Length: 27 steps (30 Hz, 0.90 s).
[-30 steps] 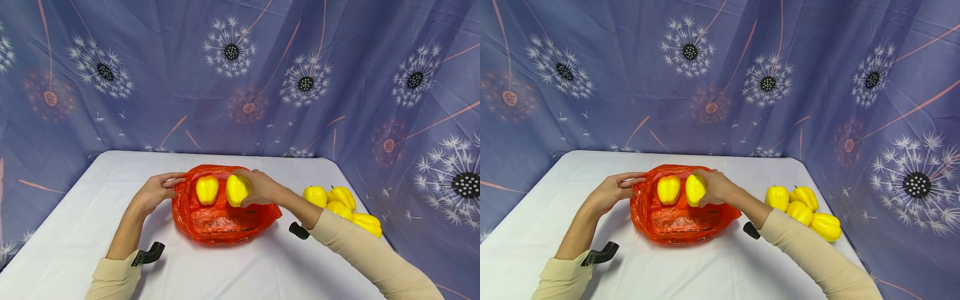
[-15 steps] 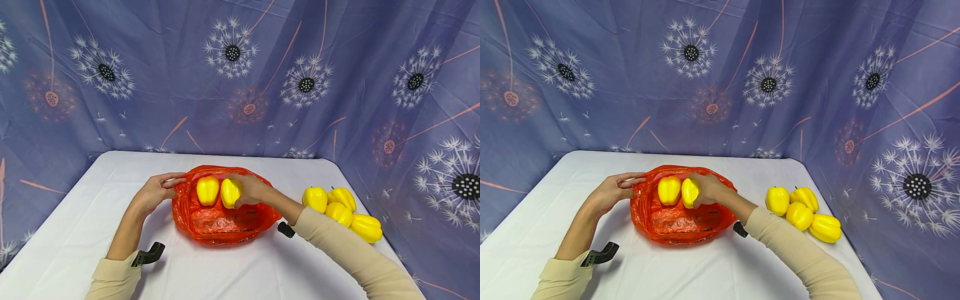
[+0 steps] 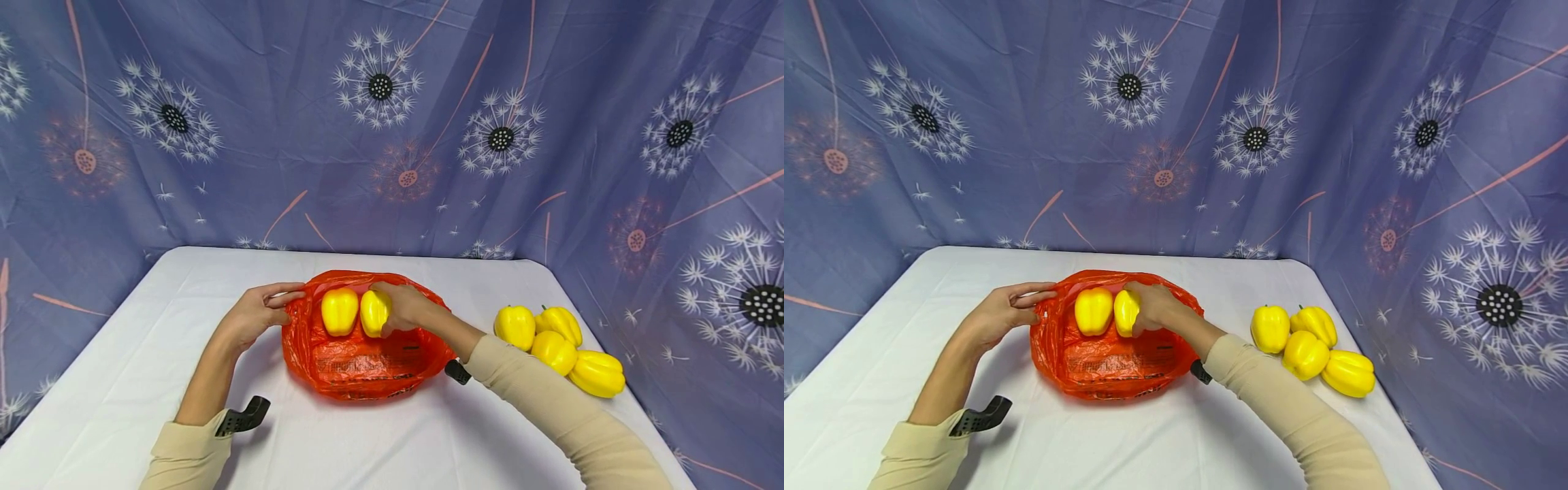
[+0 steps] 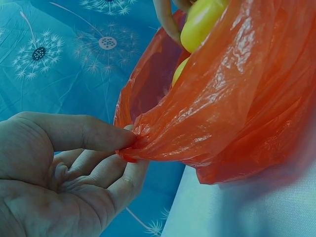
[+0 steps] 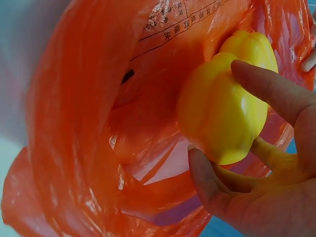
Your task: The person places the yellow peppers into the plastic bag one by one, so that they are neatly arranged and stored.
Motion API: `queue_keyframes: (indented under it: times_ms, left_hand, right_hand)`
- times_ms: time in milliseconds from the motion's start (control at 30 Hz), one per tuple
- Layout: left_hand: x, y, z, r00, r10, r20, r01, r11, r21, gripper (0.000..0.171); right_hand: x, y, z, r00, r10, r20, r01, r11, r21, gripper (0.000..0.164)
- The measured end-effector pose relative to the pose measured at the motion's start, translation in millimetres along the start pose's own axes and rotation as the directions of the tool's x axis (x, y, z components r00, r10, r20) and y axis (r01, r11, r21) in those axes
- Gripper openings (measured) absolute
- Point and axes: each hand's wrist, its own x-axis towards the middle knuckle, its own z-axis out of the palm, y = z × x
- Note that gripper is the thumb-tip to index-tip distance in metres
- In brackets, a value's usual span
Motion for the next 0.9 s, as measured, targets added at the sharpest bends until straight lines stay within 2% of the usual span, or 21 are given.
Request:
queue_keyframes:
  times_ms: [900]
  left_hand:
    - [-0.6,1.5,1.8,1.0,-0.008,-0.001,0.008,1.0,0.017,0.069]
  right_hand:
    - [14,-7,2,1.0,0.015,0.007,-0.015,1.0,-0.024,0.093]
